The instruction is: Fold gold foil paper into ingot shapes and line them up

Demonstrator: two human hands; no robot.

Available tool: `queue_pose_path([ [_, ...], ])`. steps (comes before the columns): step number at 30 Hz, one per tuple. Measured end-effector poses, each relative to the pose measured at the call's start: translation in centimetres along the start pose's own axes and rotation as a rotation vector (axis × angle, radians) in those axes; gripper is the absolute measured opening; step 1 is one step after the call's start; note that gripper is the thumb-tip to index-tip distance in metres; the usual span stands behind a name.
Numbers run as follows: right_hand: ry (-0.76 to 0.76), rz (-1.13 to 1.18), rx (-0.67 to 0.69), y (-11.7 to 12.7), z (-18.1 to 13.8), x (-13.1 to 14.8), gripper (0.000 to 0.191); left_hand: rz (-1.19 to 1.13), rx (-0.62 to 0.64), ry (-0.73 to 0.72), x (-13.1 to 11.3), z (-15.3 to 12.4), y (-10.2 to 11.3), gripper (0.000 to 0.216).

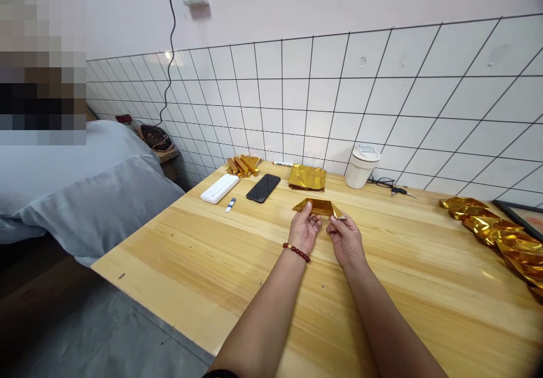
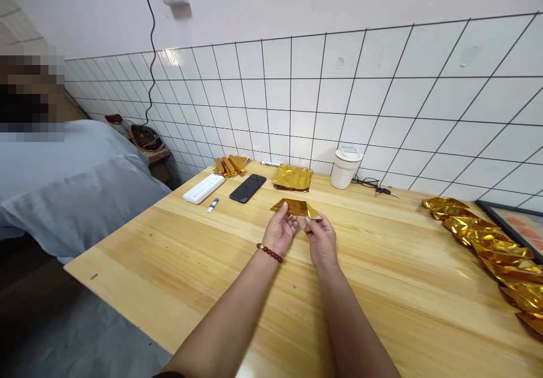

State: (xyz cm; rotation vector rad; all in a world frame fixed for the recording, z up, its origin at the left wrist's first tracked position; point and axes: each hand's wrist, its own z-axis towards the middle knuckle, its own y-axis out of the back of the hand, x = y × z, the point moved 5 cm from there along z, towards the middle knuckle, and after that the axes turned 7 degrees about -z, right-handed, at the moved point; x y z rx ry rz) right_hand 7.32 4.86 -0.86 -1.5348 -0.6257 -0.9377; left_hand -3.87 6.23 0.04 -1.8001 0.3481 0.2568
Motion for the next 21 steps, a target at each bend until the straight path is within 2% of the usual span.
queue_pose_path([
  [3, -0.047, 0.052, 0.028, -0.1, -0.1, 0.2, 0.037, 0.007, -0.007, -0.014, -0.2, 0.1, 0.2, 0.028],
  [7, -0.093, 0.086, -0.05, 0.3, 0.2, 0.0, 0.037, 0.034, -0.014, -0.04, -0.2, 0.4, 0.4, 0.032],
  [17, -0.044, 0.053, -0.17, 1.1, 0.6, -0.7, 0.034, 0.131, 0.126, -0.006, 0.1, -0.3, -0.5, 0.034],
  [21, 0.009, 0.013, -0.179, 1.4, 0.7, -0.7, 0.034, 0.111, 0.07, 0.01, -0.2, -0.1, -0.1, 0.039],
])
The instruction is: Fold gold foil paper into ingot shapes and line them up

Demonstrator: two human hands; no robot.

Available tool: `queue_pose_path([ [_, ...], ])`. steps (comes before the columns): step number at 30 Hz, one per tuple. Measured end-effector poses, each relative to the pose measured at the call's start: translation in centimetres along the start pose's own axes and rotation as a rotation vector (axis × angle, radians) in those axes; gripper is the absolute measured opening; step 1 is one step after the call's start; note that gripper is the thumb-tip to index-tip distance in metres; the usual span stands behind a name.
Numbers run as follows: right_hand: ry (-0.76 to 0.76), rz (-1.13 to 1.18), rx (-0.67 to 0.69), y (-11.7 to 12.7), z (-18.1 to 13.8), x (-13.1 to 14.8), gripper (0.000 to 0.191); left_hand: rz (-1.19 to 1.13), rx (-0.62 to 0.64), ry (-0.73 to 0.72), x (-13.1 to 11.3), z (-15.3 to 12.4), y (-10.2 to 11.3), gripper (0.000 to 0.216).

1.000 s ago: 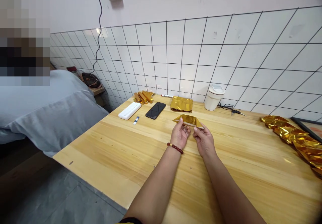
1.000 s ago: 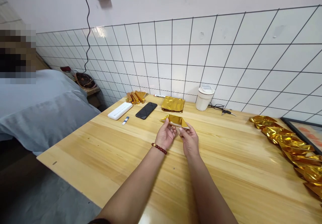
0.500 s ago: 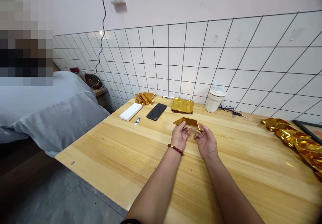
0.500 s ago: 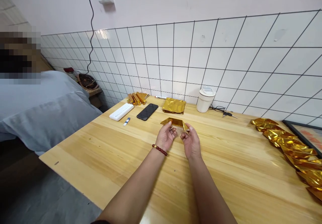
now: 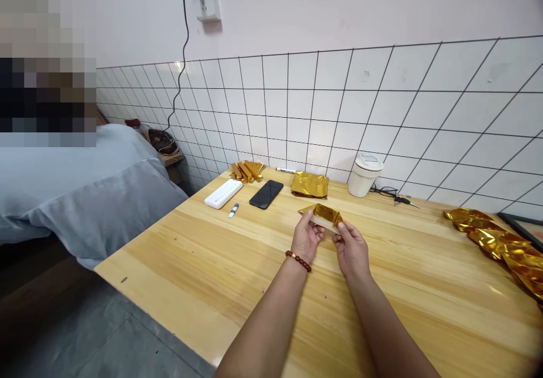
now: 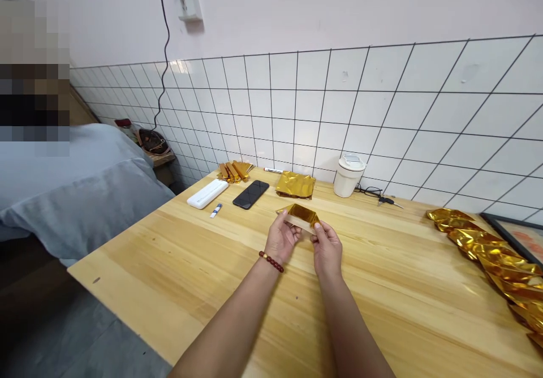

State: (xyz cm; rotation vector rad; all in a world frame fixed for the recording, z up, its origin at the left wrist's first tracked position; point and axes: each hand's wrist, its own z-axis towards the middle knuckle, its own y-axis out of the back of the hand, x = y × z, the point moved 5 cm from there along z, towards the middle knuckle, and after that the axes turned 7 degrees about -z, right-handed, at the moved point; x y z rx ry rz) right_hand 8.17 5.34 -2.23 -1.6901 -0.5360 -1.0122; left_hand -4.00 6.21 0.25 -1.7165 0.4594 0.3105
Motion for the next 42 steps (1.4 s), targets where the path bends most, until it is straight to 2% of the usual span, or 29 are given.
queue_pose_path([
  [5, 0.024, -0.056, 0.008, 0.2, 0.1, -0.3, 0.034, 0.016, -0.143, -0.093, -0.8, 0.8, 1.1, 0.026],
  [9, 0.043, -0.1, 0.017, 0.0, 0.0, -0.2, 0.038, -0.021, -0.214, -0.083, -1.0, 0.8, 1.4, 0.019],
  [17, 0.057, -0.142, 0.023, -0.6, -0.8, 0.4, 0.034, -0.114, -0.193, 0.002, -1.5, 0.6, 1.3, 0.012],
  [27, -0.005, -0.126, 0.09, -0.8, -0.8, 0.3, 0.026, -0.246, -0.18, 0.067, -1.4, 0.8, 1.6, 0.016],
  [30, -0.003, -0.158, 0.169, -0.9, -1.0, 0.2, 0.032, -0.302, -0.167, 0.05, -1.6, 0.9, 1.7, 0.018],
  [34, 0.049, -0.226, 0.227, -0.9, -1.0, 0.1, 0.052, -0.343, -0.177, 0.035, -1.7, 1.1, 2.0, 0.016],
  [42, 0.036, -0.249, 0.111, -0.4, -0.5, -0.5, 0.042, -0.35, -0.172, 0.075, -1.3, 1.2, 2.0, 0.013],
])
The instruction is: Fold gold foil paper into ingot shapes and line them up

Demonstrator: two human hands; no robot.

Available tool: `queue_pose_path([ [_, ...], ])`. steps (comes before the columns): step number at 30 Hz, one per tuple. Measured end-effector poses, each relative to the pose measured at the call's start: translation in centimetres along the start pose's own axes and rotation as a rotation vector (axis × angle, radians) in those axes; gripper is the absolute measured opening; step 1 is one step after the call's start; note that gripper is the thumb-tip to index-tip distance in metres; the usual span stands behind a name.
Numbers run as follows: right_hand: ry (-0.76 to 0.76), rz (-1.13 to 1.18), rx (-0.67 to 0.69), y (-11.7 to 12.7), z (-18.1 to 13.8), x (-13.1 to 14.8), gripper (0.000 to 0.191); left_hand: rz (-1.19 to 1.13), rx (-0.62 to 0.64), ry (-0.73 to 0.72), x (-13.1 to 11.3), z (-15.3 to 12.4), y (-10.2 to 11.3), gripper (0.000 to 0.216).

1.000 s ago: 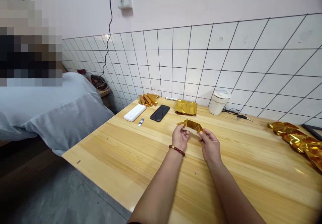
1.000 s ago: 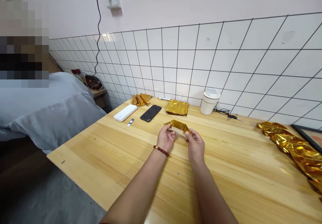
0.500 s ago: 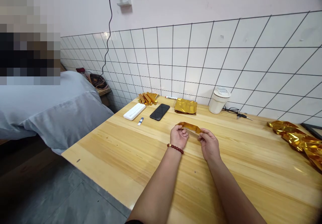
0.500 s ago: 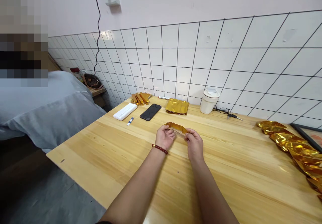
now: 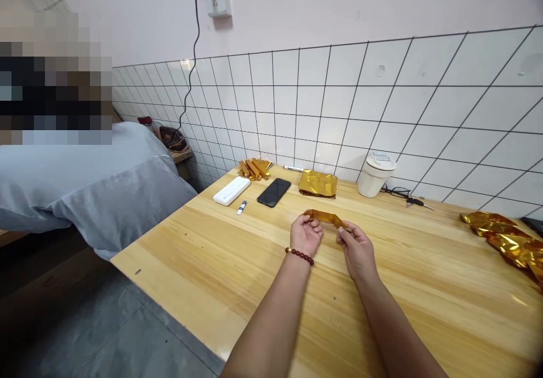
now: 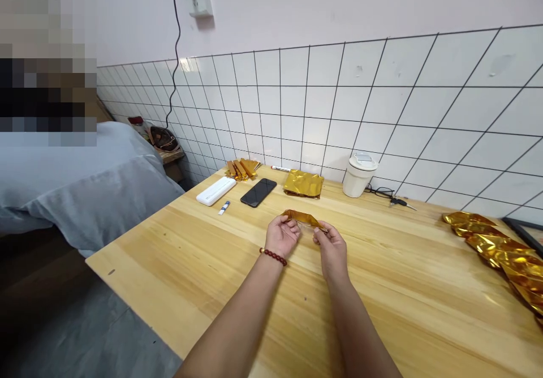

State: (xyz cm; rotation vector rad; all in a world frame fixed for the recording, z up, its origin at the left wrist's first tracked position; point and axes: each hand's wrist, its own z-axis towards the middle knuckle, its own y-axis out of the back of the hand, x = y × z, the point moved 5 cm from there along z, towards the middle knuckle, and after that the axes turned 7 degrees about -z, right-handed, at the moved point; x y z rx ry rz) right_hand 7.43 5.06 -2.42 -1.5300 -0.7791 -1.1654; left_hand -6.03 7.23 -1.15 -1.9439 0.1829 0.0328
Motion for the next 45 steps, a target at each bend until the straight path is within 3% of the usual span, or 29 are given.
queue_pose_path([
  [5, -0.001, 0.053, -0.024, -0.1, -0.1, 0.5, 0.039, 0.05, 0.065, -0.012, 0.0, -0.4, -0.5, 0.01],
  [10, -0.004, 0.137, -0.056, 0.0, -0.1, 0.9, 0.037, 0.186, 0.114, -0.007, 0.3, -0.7, -0.8, 0.03],
  [19, 0.024, 0.178, -0.077, 0.1, -0.1, 1.0, 0.031, 0.3, 0.059, -0.117, 0.2, -0.3, -0.4, 0.034],
  [24, 0.027, 0.206, -0.092, 0.2, 0.1, 1.0, 0.028, 0.431, 0.033, -0.296, -0.3, -0.3, -0.5, 0.035],
  [32, 0.035, 0.216, -0.128, 0.0, 0.1, 1.2, 0.042, 0.676, 0.003, -0.501, -0.6, -0.8, 0.3, 0.033],
  [38, 0.041, 0.208, -0.167, 0.0, 0.1, 1.2, 0.048, 0.925, 0.028, -0.517, -1.4, -1.0, -0.7, 0.03],
  [41, 0.04, 0.191, -0.149, -0.1, 0.1, 1.2, 0.047, 1.189, 0.25, -0.776, -3.5, -2.8, -2.5, 0.027],
  [44, 0.039, 0.16, -0.098, -0.4, 0.0, 1.1, 0.045, 1.571, 0.676, -1.077, -4.3, -5.5, -3.5, 0.063],
  [45, 0.041, 0.144, -0.079, -0.5, -0.1, 1.1, 0.044, 1.709, 0.794, -1.156, -4.1, -6.1, -3.4, 0.064],
])
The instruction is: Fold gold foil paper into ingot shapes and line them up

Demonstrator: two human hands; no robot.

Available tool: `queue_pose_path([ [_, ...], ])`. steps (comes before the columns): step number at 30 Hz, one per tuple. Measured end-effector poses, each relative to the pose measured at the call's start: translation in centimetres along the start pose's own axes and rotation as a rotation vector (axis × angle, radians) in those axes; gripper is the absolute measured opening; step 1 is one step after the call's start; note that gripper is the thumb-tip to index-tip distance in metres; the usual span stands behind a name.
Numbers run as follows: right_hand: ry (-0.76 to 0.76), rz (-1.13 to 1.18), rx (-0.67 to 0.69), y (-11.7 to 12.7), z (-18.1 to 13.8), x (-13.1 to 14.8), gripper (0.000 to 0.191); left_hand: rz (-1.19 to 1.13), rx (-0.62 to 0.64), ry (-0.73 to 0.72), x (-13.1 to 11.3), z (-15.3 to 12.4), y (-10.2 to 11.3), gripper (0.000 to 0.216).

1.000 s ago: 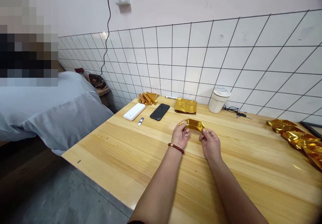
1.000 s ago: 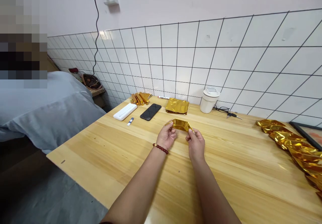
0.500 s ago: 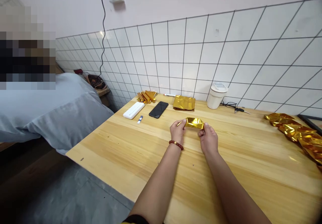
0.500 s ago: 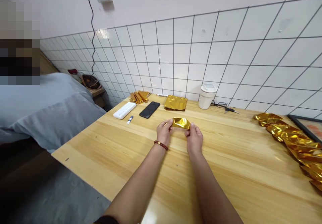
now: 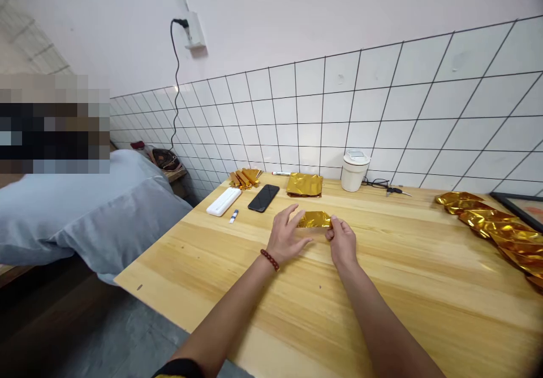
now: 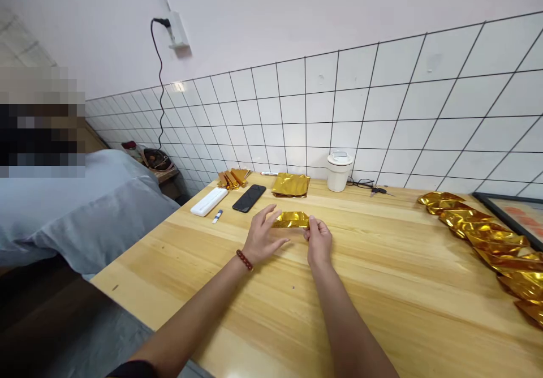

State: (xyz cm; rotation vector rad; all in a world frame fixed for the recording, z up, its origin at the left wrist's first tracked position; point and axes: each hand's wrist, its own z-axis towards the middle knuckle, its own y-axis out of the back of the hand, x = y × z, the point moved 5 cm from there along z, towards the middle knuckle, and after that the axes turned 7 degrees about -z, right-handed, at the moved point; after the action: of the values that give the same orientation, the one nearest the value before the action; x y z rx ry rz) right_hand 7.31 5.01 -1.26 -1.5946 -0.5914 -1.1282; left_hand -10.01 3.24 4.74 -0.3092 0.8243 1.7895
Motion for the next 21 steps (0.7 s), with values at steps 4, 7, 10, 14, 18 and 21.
queue_pose_path([
  [4, 0.006, -0.035, 0.035, -0.2, -0.1, 0.1, 0.043, 0.295, 0.094, -0.316, -1.1, -0.9, -0.4, 0.044],
  [7, -0.02, -0.07, 0.045, -0.3, -0.2, 0.0, 0.044, 0.29, 0.107, -0.367, -0.8, -0.7, -0.7, 0.034],
  [10, -0.034, -0.153, 0.081, -0.4, -0.4, -0.1, 0.044, 0.123, 0.065, -0.211, 0.6, -0.3, -0.1, 0.019],
  [14, 0.028, -0.218, 0.117, -0.5, -0.7, 0.0, 0.04, -0.199, -0.015, 0.141, 3.0, -0.4, 0.2, 0.016],
  [18, 0.059, -0.175, 0.095, -0.5, -0.7, 0.2, 0.042, -0.392, -0.004, 0.414, 4.6, -0.7, -0.8, 0.02],
  [21, 0.073, -0.197, 0.138, -0.6, -0.7, 0.2, 0.047, -0.491, 0.007, 0.537, 5.0, -0.9, -1.4, 0.024],
])
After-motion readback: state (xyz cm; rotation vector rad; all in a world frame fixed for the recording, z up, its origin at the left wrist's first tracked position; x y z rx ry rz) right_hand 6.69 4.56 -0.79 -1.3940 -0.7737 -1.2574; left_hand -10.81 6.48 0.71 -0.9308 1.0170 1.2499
